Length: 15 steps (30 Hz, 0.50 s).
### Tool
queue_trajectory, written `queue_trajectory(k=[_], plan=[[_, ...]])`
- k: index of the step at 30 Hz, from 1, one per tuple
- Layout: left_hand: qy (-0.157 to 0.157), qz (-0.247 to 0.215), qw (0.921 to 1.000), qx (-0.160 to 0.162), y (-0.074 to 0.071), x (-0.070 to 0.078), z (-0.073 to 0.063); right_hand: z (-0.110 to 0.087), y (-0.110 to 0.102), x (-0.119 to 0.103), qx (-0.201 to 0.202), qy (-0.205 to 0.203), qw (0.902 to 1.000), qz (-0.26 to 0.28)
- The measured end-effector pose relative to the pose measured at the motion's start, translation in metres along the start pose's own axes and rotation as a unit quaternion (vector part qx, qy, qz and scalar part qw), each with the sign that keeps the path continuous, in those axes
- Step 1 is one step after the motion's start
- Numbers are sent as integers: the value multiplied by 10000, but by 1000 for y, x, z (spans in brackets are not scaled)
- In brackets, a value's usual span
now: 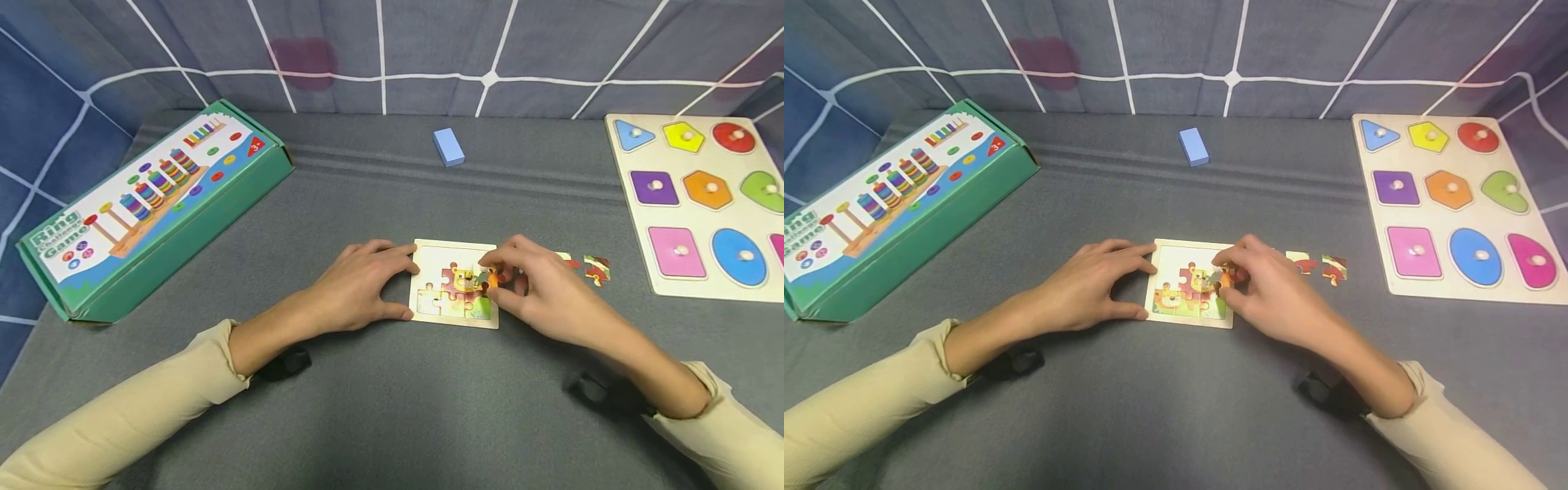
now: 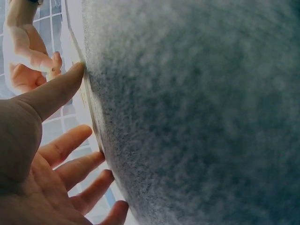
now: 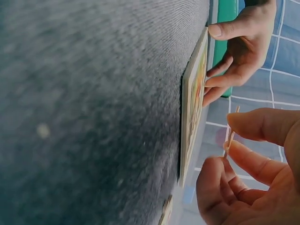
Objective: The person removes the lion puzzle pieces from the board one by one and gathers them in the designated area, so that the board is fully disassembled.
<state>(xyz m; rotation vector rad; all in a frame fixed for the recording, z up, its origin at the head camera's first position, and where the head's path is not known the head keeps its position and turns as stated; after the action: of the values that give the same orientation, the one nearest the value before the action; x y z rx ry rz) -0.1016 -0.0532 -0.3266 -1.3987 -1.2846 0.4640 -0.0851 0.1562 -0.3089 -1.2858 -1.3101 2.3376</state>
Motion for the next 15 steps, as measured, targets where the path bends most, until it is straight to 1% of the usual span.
queue_trajectory(k=[3,10,15], plan=[[9,-19,10000,7,0,0,0,-5,-4,0,48,-23,9999,-136],[33,-40,10000,12,0,0,0,-18,-12,3,157,148,9994,-265],[22,-60,10000,14,0,1,0,-25,-15,6,224,150,9991,-327]])
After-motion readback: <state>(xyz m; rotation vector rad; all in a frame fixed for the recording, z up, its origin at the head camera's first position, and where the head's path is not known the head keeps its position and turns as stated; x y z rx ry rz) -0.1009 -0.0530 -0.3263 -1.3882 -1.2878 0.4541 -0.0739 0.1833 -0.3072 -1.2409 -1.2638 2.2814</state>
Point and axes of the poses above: each hand's wrist, its own z-axis towards the middle knuckle, its own y-axis out of the palm, x = y × z, the point moved 6 cm from there along z, towards the middle knuckle, and after that the axes turned 15 degrees about -y, right-handed, at the moved point
